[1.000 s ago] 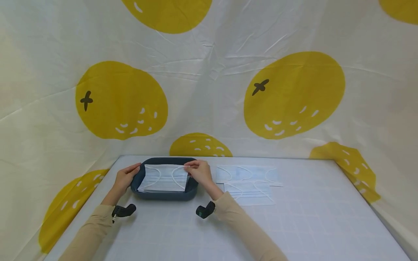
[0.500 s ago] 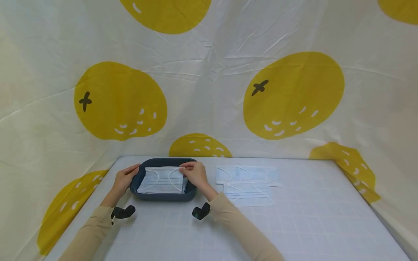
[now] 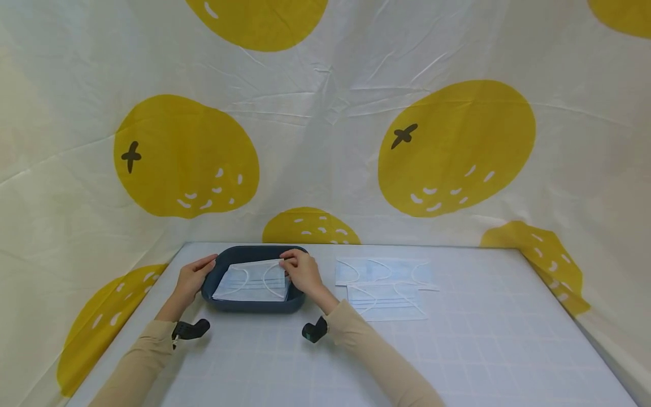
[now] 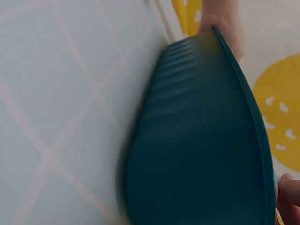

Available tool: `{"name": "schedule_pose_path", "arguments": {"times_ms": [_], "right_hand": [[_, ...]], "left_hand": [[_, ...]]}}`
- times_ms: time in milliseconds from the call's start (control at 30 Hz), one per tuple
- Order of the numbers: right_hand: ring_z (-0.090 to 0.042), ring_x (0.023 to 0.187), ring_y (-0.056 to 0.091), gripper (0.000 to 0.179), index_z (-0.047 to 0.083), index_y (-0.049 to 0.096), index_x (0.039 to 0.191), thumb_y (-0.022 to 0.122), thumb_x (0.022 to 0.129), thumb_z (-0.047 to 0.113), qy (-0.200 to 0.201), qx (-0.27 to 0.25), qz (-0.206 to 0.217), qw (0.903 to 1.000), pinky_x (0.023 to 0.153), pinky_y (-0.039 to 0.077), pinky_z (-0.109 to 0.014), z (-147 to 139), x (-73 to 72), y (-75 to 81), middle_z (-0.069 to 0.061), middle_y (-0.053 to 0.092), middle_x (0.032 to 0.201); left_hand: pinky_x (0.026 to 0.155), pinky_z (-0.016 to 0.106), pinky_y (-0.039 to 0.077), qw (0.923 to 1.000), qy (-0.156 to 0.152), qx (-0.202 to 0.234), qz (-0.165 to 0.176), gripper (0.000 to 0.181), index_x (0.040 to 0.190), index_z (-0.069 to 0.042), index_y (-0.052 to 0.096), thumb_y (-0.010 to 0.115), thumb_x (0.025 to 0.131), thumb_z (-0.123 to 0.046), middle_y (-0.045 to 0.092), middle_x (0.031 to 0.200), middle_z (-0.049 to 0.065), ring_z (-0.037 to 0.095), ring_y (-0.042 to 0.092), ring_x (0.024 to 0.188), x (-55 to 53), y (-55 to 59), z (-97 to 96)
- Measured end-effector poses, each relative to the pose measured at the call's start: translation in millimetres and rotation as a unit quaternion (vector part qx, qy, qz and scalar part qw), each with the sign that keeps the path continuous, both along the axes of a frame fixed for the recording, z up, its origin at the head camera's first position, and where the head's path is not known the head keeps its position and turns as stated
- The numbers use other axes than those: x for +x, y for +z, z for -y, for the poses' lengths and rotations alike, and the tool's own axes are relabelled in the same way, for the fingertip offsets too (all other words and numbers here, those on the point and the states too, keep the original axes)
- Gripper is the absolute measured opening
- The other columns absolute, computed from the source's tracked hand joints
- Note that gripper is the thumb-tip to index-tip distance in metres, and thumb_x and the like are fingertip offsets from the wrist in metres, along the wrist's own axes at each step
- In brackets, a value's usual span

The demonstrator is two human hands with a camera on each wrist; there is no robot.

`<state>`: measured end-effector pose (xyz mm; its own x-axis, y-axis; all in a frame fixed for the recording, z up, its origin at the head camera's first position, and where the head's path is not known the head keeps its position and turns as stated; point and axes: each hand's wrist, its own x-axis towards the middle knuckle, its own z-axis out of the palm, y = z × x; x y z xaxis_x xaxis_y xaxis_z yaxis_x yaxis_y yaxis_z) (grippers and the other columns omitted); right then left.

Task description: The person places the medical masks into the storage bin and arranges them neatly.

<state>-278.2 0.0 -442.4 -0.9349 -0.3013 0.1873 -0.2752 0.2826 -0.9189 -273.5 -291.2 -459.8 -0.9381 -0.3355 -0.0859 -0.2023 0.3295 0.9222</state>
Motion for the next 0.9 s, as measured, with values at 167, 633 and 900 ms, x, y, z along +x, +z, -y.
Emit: {"name": "schedule_pose_path", "arguments": {"times_ms": [167, 633, 900], "right_hand": [[-0.032, 0.073, 0.068, 0.013, 0.000, 0.065, 0.097, 0.063, 0.093, 0.012, -0.009, -0.015, 0.001, 0.9999, 0.062, 0.059, -0.035, 0.8, 1.2, -0.4, -0.016, 0.073, 0.086], [-0.032, 0.072, 0.069, 0.012, -0.004, 0.070, 0.097, 0.064, 0.090, 0.003, -0.022, 0.011, -0.009, 0.9997, 0.061, 0.059, -0.033, 3.3, 4.0, 2.4, -0.017, 0.072, 0.087], [-0.029, 0.072, 0.068, 0.017, -0.003, 0.070, 0.104, 0.063, 0.090, 0.001, -0.040, 0.027, -0.026, 0.9985, 0.057, 0.054, -0.018, 3.1, 5.6, -0.7, -0.015, 0.072, 0.092]], "left_hand": [[0.111, 0.043, 0.037, 1.0000, 0.003, 0.001, 0.004, 0.039, 0.136, -0.003, 0.053, 0.051, 0.100, -0.017, 0.048, 0.144, 0.019, 0.032, 0.042, 0.135, -0.7, 0.5, -0.9], [0.111, 0.043, 0.037, 0.9999, 0.001, 0.005, 0.011, 0.040, 0.137, -0.003, 0.052, 0.050, 0.100, -0.018, 0.046, 0.145, 0.019, 0.032, 0.042, 0.136, -0.4, 2.8, -2.0], [0.111, 0.043, 0.038, 0.9999, -0.001, 0.005, 0.013, 0.040, 0.137, -0.003, 0.052, 0.050, 0.101, -0.018, 0.046, 0.146, 0.018, 0.031, 0.042, 0.136, 1.0, 2.7, -1.2]]}}
